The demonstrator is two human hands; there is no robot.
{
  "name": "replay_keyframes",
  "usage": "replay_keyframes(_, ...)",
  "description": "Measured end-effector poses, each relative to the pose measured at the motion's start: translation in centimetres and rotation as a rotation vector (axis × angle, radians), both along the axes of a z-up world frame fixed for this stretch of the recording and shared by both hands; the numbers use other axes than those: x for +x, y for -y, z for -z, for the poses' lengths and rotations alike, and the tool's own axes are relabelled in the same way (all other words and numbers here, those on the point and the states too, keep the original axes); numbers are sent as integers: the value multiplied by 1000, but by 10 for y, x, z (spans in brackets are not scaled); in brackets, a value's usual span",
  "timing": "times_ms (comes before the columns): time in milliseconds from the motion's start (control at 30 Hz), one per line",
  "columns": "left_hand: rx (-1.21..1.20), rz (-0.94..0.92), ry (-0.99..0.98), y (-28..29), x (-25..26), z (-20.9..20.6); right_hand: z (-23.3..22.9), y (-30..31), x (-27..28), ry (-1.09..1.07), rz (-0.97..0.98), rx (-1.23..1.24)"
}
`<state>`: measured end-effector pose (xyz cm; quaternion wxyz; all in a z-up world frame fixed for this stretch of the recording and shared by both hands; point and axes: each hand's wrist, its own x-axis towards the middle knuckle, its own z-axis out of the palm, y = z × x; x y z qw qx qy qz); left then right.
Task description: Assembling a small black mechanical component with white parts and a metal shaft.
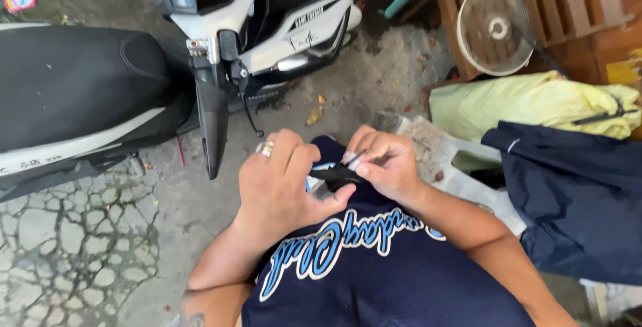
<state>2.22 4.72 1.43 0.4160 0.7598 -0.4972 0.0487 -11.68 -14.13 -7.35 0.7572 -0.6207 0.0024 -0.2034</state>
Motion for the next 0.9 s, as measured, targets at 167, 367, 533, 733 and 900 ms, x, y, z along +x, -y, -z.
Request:
replay_keyframes(167, -69, 21, 132, -2, 9, -19, 6, -4, -9, 0, -46, 165)
replay_keyframes(367, -911, -38, -629, -16, 4, 10, 18, 2, -18, 48, -50, 306)
replay_keyframes(533, -1565, 343, -1248, -28, 10, 16, 7, 6, -12, 47, -127, 337)
replay_keyframes(733, -1557, 462, -1217, -27, 2, 12, 9, 15, -16, 6, -126, 306)
replay_keyframes(900, -1523, 456, -1186, -25, 0, 19, 28, 25, -24, 15, -55, 233)
